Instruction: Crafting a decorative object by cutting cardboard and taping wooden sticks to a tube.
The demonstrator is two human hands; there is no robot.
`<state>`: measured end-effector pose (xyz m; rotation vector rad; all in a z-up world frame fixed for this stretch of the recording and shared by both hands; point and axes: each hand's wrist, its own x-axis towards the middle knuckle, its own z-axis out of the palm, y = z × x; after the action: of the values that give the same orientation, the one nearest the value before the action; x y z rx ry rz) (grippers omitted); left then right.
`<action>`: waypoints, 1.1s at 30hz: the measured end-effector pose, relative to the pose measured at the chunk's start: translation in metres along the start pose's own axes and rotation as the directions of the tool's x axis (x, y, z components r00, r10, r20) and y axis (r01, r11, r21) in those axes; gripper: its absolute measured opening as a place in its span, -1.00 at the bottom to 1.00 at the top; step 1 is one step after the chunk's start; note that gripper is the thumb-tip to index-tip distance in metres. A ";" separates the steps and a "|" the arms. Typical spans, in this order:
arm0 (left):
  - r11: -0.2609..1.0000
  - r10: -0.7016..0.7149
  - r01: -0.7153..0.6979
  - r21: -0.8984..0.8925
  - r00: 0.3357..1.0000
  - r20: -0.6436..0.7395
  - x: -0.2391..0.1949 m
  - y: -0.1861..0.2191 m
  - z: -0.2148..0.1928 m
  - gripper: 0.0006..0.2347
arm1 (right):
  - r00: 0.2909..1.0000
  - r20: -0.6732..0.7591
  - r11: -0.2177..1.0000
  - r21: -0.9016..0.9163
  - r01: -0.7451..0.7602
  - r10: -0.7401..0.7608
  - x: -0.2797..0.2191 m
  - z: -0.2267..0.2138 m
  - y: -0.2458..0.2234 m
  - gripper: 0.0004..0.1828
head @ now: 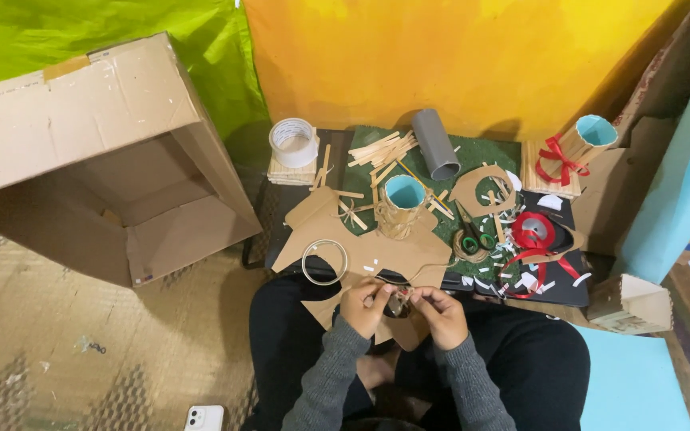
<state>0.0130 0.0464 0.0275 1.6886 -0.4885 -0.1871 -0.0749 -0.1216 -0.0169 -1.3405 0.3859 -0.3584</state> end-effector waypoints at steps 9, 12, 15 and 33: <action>0.999 -0.031 0.032 0.013 0.998 -0.051 0.000 -0.035 0.024 -0.91 | 0.995 0.014 0.991 -0.088 0.103 -0.102 -0.004 0.017 -0.010 -0.92; 0.991 -0.129 0.129 0.024 0.992 -0.018 0.000 -0.040 0.025 -0.91 | 0.994 0.031 0.988 -0.116 0.106 -0.103 -0.003 0.014 -0.014 -0.91; 0.968 -0.219 0.215 -0.128 0.976 -0.015 0.000 -0.047 0.027 -0.89 | 0.995 0.042 0.994 -0.058 0.094 -0.092 -0.001 0.013 0.003 -0.89; 0.991 -0.131 0.126 -0.043 0.981 -0.140 -0.008 -0.023 0.031 -0.93 | 0.992 -0.021 0.990 -0.076 0.121 -0.123 -0.008 0.018 -0.008 -0.80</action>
<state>-0.0014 0.0243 -0.0015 1.6872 -0.2684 -0.1665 -0.0737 -0.1037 -0.0054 -1.4379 0.3420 -0.4667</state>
